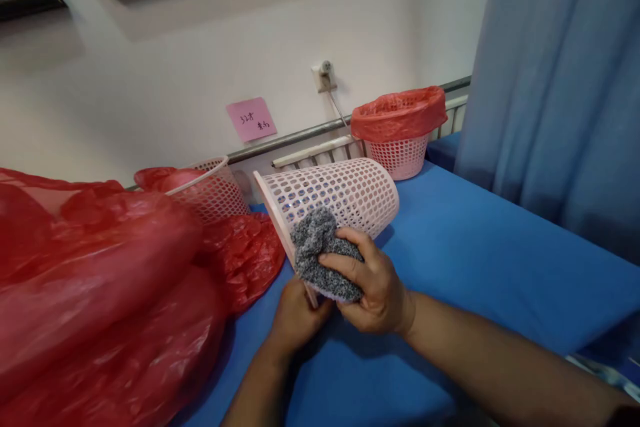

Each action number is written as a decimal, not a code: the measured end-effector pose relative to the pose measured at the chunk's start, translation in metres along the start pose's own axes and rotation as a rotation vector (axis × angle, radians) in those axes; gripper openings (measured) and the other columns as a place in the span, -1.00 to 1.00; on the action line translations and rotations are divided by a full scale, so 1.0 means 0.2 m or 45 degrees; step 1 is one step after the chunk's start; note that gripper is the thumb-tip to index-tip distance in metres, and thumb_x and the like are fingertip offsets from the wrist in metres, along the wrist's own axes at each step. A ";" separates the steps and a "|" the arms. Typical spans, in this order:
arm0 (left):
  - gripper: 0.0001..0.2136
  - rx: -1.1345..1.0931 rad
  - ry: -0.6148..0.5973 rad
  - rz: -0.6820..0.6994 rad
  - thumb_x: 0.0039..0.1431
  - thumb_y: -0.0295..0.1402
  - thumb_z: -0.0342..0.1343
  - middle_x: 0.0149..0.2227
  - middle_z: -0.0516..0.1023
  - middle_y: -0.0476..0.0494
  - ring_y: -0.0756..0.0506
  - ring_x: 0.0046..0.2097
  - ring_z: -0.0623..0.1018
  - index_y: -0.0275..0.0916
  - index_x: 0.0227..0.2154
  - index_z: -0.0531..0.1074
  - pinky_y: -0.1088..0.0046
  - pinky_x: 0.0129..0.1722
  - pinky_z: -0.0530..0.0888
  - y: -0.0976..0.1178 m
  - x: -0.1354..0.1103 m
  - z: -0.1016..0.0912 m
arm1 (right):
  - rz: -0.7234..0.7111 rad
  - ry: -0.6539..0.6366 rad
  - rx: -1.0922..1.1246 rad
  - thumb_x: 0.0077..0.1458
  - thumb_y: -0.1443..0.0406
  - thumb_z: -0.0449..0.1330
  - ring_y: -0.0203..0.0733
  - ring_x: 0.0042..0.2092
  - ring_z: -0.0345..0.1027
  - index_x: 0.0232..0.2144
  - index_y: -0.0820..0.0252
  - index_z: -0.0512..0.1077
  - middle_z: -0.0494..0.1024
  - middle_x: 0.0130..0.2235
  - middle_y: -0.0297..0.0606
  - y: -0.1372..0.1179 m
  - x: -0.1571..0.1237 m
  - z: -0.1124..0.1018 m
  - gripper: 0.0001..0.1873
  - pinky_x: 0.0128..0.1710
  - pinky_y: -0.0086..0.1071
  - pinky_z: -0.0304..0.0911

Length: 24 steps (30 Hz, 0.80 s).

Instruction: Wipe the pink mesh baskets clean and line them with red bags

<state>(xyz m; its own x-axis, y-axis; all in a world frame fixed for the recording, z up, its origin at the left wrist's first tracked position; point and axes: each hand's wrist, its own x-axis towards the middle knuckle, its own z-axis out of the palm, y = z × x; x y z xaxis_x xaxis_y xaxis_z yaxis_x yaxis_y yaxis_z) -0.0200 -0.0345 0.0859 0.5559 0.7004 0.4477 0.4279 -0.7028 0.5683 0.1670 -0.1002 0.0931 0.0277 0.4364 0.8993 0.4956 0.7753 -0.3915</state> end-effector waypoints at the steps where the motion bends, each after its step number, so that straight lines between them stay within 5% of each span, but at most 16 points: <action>1: -0.68 -0.031 0.111 0.035 0.11 -0.22 0.30 -0.15 0.67 -0.19 -0.19 -0.16 0.65 -0.20 -0.08 0.59 0.28 -0.14 0.62 0.01 -0.01 -0.02 | -0.021 -0.036 0.021 0.01 0.35 0.21 0.07 0.22 0.33 0.20 0.03 0.34 0.23 0.26 -0.06 0.00 0.00 0.00 -0.34 0.17 -0.03 0.40; 5: -0.75 -0.044 0.395 0.186 0.14 -0.17 0.30 -0.26 0.67 -0.14 -0.16 -0.27 0.65 -0.22 -0.21 0.62 0.36 -0.28 0.61 0.03 -0.03 -0.11 | -0.122 -0.168 0.057 -0.01 0.33 0.21 0.03 0.17 0.37 0.18 0.10 0.36 0.28 0.22 -0.05 0.03 0.00 0.01 -0.35 0.11 -0.10 0.45; 9: -0.85 -0.040 0.313 0.221 0.20 -0.25 0.26 -0.32 0.67 -0.10 -0.11 -0.32 0.65 -0.22 -0.31 0.64 0.44 -0.32 0.59 0.05 -0.03 -0.11 | -0.109 -0.080 -0.082 0.01 0.35 0.20 0.05 0.21 0.33 0.19 0.09 0.37 0.29 0.24 -0.05 0.08 0.01 -0.01 -0.36 0.15 -0.07 0.41; 12: -0.82 0.044 0.162 0.146 0.26 -0.34 0.19 -0.17 0.70 -0.16 -0.15 -0.17 0.68 -0.19 -0.14 0.63 0.39 -0.17 0.60 0.04 -0.03 -0.07 | 0.216 0.232 -0.275 0.01 0.35 0.20 0.08 0.27 0.27 0.16 0.08 0.41 0.30 0.24 -0.05 0.23 0.04 -0.07 -0.40 0.25 0.02 0.29; 15: -0.78 0.108 0.004 0.082 0.29 -0.33 0.15 -0.12 0.69 -0.20 -0.18 -0.09 0.67 -0.20 -0.09 0.62 0.32 -0.06 0.60 0.03 -0.03 -0.04 | 0.762 0.608 -0.267 0.00 0.29 0.18 0.08 0.17 0.37 0.06 0.15 0.48 0.46 0.10 -0.05 0.45 0.09 -0.15 -0.48 0.26 0.09 0.25; 17: -0.78 0.126 -0.073 0.038 0.30 -0.31 0.12 -0.13 0.69 -0.20 -0.19 -0.08 0.66 -0.20 -0.09 0.61 0.29 -0.05 0.59 0.02 -0.03 -0.03 | 1.087 0.740 -0.092 0.03 0.23 0.15 0.07 0.06 0.45 0.06 0.21 0.47 0.55 -0.01 -0.08 0.55 0.11 -0.18 -0.48 0.18 0.11 0.32; 19: -0.78 0.132 -0.105 0.005 0.30 -0.31 0.10 -0.13 0.69 -0.19 -0.18 -0.10 0.66 -0.20 -0.11 0.60 0.29 -0.08 0.60 0.01 -0.03 -0.03 | 1.205 0.757 0.023 0.06 0.18 0.15 0.06 0.03 0.47 0.11 0.25 0.43 0.58 -0.02 -0.07 0.58 0.12 -0.18 -0.44 0.15 0.10 0.35; 21: -0.78 0.132 -0.103 -0.011 0.30 -0.31 0.09 -0.13 0.68 -0.19 -0.18 -0.11 0.66 -0.20 -0.12 0.60 0.29 -0.08 0.60 0.00 -0.03 -0.02 | 1.050 0.686 -0.043 0.07 0.16 0.18 0.08 0.12 0.42 0.14 0.24 0.41 0.53 0.07 -0.02 0.51 0.11 -0.15 -0.41 0.22 0.11 0.29; 24: -0.78 0.126 -0.102 0.000 0.29 -0.33 0.08 -0.12 0.68 -0.18 -0.17 -0.10 0.65 -0.19 -0.11 0.59 0.28 -0.05 0.58 -0.01 -0.03 -0.01 | 0.503 0.327 -0.194 0.09 0.22 0.23 0.08 0.30 0.24 0.23 0.11 0.35 0.34 0.26 -0.01 0.30 0.07 -0.07 -0.37 0.31 0.07 0.19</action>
<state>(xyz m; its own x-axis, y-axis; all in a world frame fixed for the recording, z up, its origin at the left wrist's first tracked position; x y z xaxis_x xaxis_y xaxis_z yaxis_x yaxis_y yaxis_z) -0.0253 -0.0365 0.0822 0.6096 0.6908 0.3888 0.4940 -0.7146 0.4953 0.2104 -0.0541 0.0841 0.4427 0.5416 0.7146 0.5248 0.4897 -0.6963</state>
